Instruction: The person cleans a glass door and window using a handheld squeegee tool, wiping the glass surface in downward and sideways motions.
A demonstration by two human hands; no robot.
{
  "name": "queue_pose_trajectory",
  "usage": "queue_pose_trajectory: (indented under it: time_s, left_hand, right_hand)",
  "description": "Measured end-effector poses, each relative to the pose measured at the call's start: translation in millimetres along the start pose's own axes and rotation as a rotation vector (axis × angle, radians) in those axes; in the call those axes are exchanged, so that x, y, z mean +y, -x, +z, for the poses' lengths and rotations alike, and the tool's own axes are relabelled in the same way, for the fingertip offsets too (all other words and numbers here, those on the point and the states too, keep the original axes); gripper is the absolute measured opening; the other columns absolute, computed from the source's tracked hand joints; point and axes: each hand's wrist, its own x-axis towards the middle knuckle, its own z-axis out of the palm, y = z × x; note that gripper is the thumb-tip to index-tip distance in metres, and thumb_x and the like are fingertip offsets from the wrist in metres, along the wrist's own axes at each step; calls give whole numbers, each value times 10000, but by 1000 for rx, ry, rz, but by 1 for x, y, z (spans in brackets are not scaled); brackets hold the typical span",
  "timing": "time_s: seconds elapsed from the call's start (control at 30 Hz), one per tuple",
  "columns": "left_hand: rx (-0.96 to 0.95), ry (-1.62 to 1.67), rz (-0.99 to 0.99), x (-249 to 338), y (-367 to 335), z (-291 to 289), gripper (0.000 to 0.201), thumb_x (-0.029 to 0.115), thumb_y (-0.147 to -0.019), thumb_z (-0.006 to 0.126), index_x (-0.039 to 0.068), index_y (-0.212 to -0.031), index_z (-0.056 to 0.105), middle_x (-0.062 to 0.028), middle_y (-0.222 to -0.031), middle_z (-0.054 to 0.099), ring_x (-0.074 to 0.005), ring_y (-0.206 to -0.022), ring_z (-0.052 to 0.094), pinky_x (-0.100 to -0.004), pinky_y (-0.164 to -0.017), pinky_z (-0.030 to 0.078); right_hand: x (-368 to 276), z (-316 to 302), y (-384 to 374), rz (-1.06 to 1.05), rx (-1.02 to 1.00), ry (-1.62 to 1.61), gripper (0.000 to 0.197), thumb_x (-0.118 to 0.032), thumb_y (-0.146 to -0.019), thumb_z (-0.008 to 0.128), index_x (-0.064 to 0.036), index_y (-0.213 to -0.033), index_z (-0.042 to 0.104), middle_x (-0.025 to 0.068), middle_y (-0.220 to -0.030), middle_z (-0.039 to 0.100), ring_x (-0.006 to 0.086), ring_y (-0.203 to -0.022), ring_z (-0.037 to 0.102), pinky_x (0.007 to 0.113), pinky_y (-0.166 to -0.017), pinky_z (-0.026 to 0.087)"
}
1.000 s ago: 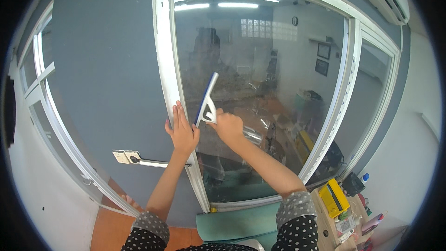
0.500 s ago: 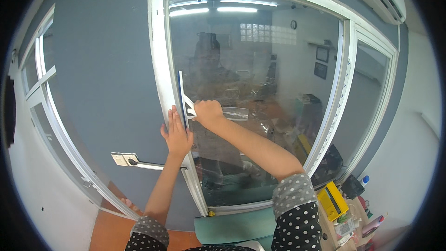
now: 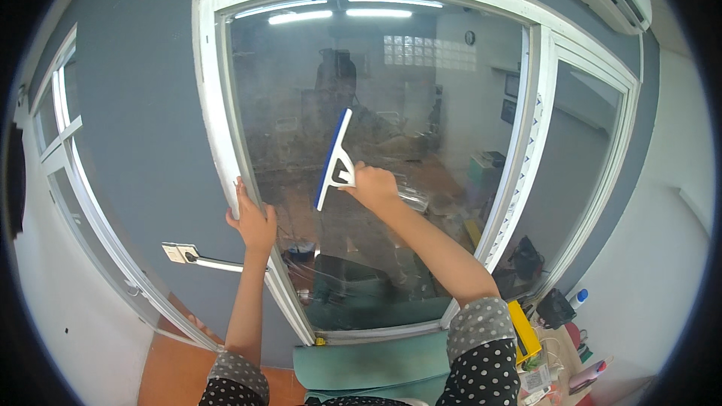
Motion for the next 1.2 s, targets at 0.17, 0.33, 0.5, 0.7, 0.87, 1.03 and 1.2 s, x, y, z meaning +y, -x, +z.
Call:
queue_pose_trajectory:
  time_s: [0.17,0.33,0.5,0.7,0.87,1.03,1.2]
  left_hand:
    - [-99,263,-134,48,21,-2,449,131,-832,492,-6,-1248,393,-170,-1207,560,-275,-1167,503,-495,-1026,132]
    - [-108,371,-75,106,67,23,153,141,-859,542,22,-956,540,-92,-633,595,-265,-642,603,-412,-767,391]
    - [-200,552,-92,158,110,42,107,92,-859,556,17,-936,553,-153,-560,517,-332,-499,539,-401,-479,407]
    - [-315,514,-79,208,148,54,123,105,-846,582,24,-939,578,-136,-570,528,-315,-510,546,-389,-498,416]
    - [-315,517,-146,240,187,77,122,123,-840,594,25,-914,593,-129,-572,533,-306,-518,553,-391,-503,422]
    - [-365,489,-195,248,225,87,128,136,-839,601,29,-910,598,-122,-571,540,-299,-520,559,-394,-504,425]
    - [-383,488,-228,252,246,89,127,124,-842,600,26,-923,604,-110,-558,531,-285,-500,543,-377,-492,416]
  right_hand:
    - [75,-12,36,92,-63,46,589,-566,-724,661,-7,-858,531,149,-690,637,309,-670,662,385,-590,527]
    - [147,-21,72,178,-63,64,613,-584,-736,640,-1,-887,525,160,-715,636,319,-710,661,398,-612,528]
    - [219,-25,109,304,-30,16,630,-597,-725,647,-8,-913,530,177,-758,651,330,-740,663,417,-631,528]
    - [283,-13,154,441,27,-92,679,-626,-706,652,22,-892,565,224,-762,643,380,-746,649,451,-638,515]
    - [288,23,181,571,94,-301,677,-589,-711,680,41,-940,584,244,-775,643,406,-761,640,476,-651,503]
    - [256,71,205,646,168,-517,600,-509,-708,721,30,-939,593,243,-798,648,426,-785,629,480,-675,499]
    - [243,108,241,722,177,-672,548,-435,-724,739,33,-973,603,234,-867,658,389,-850,640,442,-720,499]
